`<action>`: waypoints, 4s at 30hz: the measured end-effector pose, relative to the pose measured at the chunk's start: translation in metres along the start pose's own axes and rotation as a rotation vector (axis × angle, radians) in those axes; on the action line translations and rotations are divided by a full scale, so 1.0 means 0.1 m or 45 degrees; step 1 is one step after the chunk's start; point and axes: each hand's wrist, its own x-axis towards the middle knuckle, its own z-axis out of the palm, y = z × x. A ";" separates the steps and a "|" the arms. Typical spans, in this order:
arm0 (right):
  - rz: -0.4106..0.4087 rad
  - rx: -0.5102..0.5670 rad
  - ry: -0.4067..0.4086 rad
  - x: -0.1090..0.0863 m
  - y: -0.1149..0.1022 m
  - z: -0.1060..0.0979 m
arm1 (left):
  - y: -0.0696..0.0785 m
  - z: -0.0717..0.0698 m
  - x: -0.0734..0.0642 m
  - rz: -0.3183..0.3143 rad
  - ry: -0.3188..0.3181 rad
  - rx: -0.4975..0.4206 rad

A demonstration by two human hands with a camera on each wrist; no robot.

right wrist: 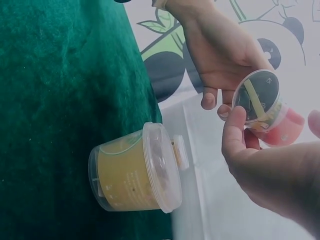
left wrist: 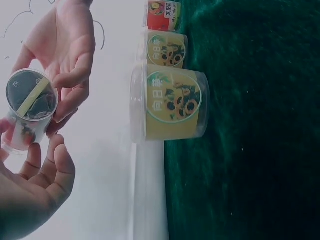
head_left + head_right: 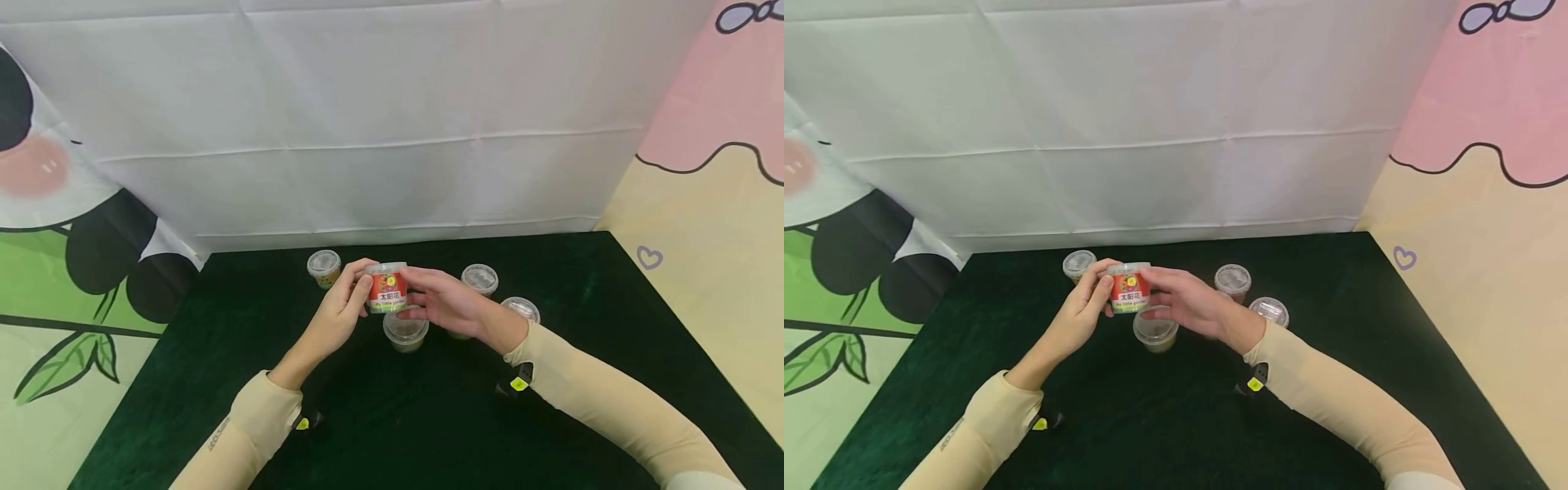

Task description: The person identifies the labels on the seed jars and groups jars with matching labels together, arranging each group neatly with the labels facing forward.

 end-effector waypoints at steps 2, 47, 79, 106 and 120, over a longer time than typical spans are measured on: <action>0.004 -0.011 0.002 0.01 0.00 0.01 | 0.00 -0.01 -0.01 0.001 -0.001 0.003; 0.065 -0.203 -0.024 0.45 0.15 0.27 | -0.06 -0.80 -0.36 -0.069 -0.161 0.264; 0.163 -0.207 0.233 0.95 0.79 0.74 | -0.62 -1.15 -0.83 -0.188 -0.237 0.306; 0.250 -0.069 0.241 1.09 1.04 0.73 | -0.82 -1.21 -0.90 -0.311 -0.343 0.150; 0.277 -0.388 0.255 1.08 1.03 0.80 | -0.92 -1.16 -0.83 -0.238 -0.266 0.238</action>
